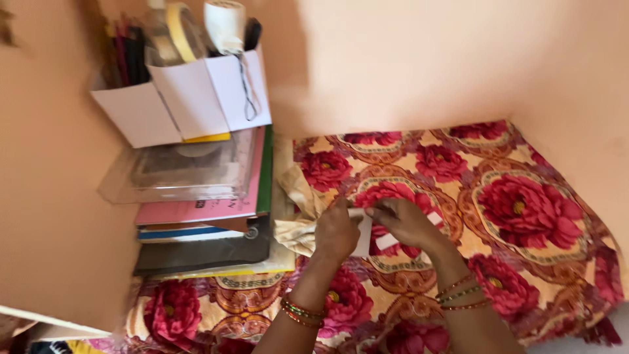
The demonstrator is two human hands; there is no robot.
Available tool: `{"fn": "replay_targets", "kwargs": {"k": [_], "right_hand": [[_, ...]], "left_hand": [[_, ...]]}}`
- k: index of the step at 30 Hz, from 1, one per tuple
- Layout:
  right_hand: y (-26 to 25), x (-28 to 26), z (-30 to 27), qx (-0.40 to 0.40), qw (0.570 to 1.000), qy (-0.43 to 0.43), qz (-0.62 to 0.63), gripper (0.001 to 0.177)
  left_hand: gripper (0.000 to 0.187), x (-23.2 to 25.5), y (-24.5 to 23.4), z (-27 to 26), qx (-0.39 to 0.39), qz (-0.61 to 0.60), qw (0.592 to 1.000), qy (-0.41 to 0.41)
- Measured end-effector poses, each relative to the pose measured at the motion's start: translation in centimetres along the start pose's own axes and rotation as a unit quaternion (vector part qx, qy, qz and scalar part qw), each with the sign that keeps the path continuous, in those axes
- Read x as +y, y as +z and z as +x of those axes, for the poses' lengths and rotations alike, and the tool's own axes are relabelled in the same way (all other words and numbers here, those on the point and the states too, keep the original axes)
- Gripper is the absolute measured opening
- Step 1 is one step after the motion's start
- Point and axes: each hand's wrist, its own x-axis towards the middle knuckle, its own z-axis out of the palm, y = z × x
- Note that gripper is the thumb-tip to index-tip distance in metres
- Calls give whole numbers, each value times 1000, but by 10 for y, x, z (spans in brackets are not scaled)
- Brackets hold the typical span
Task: The person organizes stationery items into a white paper organizer, then wipes the floral-patterned shelf surface with a cloth. The person removes the cloth covering the shelf and wipes the exposed surface clean.
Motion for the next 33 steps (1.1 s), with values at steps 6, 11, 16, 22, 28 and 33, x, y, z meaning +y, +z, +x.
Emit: {"fn": "replay_targets", "kwargs": {"k": [6, 11, 16, 22, 28, 33], "right_hand": [[20, -70, 36, 61, 972, -155, 164, 25], [23, -150, 59, 83, 950, -218, 206, 15], [26, -233, 67, 109, 923, -289, 230, 9], [31, -316, 83, 183, 892, -343, 231, 11], [47, -385, 116, 307, 834, -433, 154, 22], [65, -409, 143, 335, 813, -477, 18, 13]], "left_hand": [[19, 19, -97, 9, 129, -13, 991, 24], [22, 30, -173, 5, 236, -81, 965, 80], [46, 18, -227, 5, 354, -65, 927, 109], [59, -27, -279, 14, 406, 48, 911, 56], [67, -65, -314, 26, 442, 168, 878, 75], [75, -77, -327, 38, 389, 176, 904, 32]]}}
